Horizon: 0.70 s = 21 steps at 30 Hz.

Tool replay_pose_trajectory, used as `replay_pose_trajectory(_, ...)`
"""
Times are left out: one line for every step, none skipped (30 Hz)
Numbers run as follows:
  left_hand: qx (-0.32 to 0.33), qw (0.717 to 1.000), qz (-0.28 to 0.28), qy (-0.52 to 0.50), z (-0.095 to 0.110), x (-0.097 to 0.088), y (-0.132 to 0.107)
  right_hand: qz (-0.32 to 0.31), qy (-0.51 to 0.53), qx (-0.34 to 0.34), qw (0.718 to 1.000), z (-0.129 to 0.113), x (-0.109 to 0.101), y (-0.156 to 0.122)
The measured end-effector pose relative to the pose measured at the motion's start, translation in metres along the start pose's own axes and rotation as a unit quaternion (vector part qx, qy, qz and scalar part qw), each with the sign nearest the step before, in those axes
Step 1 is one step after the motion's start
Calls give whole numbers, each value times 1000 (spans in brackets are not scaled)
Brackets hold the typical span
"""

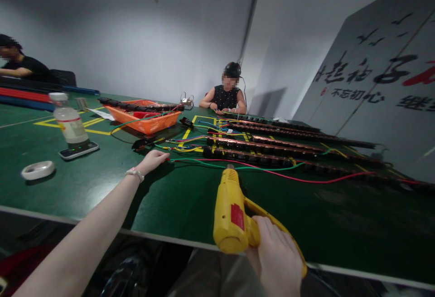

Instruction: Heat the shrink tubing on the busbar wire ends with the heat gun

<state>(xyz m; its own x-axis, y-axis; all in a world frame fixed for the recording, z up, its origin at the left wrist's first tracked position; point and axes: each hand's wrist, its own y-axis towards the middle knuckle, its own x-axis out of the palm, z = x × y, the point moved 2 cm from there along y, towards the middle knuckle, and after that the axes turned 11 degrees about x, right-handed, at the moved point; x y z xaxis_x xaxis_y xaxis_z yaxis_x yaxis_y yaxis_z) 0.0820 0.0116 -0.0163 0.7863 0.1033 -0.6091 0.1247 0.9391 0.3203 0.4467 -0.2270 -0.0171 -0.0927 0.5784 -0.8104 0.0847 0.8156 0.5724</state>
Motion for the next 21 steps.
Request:
replay_pose_trajectory(-1,1000,-1,2,-1,0,0,-3,-2,3,1000,-1,0,0)
replay_pose_trajectory(-2,1000,-2,2,-2,1,1,-5,-3,3,1000,-3,0,-1)
replay_pose_trajectory(-3,1000,-2,2,-4,1,1,-10,-3,1,1000,-5,0,-1)
replay_pose_trajectory(-3,1000,-3,1,-5,2,2,-13,-3,-2,1000,-8,1,0)
replay_pose_trajectory(-2,1000,-4,0,-6,2,2,-16,-2,-7,1000,-11,1,0)
replay_pose_trajectory(0,1000,-6,-1,-7,2,2,-17,0,-13,1000,-15,2,0)
replay_pose_trajectory(2,1000,-10,-1,-7,2,3,-16,4,-18,1000,-20,3,1)
replay_pose_trajectory(5,1000,-14,1,-8,3,3,-14,8,-22,1000,-26,5,1)
replay_pose_trajectory(7,1000,-18,3,-8,3,3,-9,14,-26,1000,-33,6,2)
replay_pose_trajectory(8,1000,-20,6,-9,4,3,-1,21,-30,999,-40,8,3)
replay_pose_trajectory(7,1000,-20,10,-10,4,4,7,28,-34,999,-48,10,3)
replay_pose_trajectory(6,1000,-21,14,-11,4,4,15,34,-37,999,-56,12,4)
replay_pose_trajectory(4,1000,-20,18,-12,5,4,19,38,-38,998,-64,13,4)
replay_pose_trajectory(2,1000,-20,24,-12,5,5,14,41,-39,998,-73,15,4)
replay_pose_trajectory(2,999,-21,30,-13,6,5,9,43,-35,998,-81,16,4)
replay_pose_trajectory(4,999,-23,36,-13,6,5,5,44,-30,999,-89,17,4)
replay_pose_trajectory(7,999,-26,42,-13,6,6,5,45,-25,999,-97,18,4)
replay_pose_trajectory(9,998,-29,48,-13,7,6,7,46,-20,999,-105,18,4)
replay_pose_trajectory(11,998,-32,54,-12,7,6,7,48,-18,999,-112,18,4)
replay_pose_trajectory(12,998,-35,59,-11,7,6,4,51,-18,999,-119,17,5)
replay_pose_trajectory(15,997,-36,64,-10,7,5,-2,55,-23,998,-126,17,5)
